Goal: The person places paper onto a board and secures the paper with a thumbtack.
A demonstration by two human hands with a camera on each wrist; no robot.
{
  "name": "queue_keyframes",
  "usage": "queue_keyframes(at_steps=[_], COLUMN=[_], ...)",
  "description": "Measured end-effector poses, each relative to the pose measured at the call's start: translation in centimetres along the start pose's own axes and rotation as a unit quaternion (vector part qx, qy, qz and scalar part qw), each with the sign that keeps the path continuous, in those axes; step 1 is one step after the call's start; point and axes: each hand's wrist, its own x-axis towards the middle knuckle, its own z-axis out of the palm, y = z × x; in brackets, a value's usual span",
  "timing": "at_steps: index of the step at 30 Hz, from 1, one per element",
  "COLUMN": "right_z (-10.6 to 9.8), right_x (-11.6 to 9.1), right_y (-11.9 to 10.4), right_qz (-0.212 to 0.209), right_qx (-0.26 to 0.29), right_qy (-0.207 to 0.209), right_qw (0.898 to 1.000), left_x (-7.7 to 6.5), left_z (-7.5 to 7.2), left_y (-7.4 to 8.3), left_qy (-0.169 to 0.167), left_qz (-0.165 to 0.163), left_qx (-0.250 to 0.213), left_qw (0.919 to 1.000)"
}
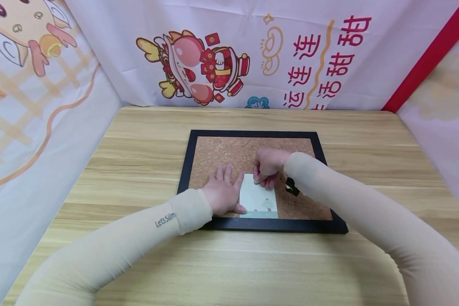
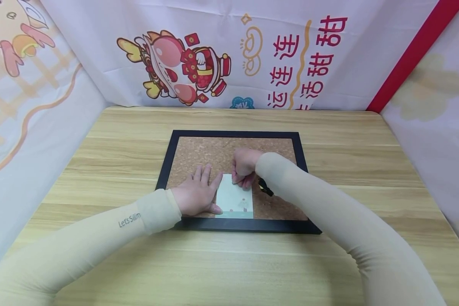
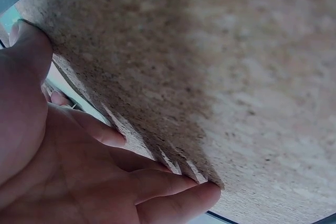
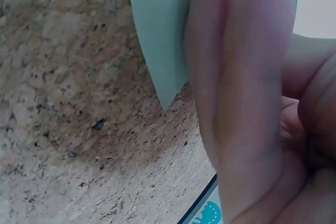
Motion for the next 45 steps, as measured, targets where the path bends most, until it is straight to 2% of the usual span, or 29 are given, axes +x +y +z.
queue_keyframes(at_steps=[24, 40, 45], right_z=[0.8, 1.3, 1.4], right_x=[0.5, 1.0, 1.0], right_y=[0.1, -0.8, -1.3], right_qz=[-0.005, 0.032, 0.047], right_qx=[-0.029, -0.072, -0.100], right_qy=[0.036, 0.063, 0.069], right_qw=[0.999, 0.995, 0.991], left_x=[0.2, 0.1, 0.0], left_z=[0.1, 0.0, -0.1], left_y=[0.0, 0.2, 0.1], left_qy=[-0.009, -0.002, -0.007], left_qz=[-0.002, 0.004, 0.000], left_qx=[0.004, 0.014, 0.013], left_qw=[0.9999, 0.9999, 0.9999])
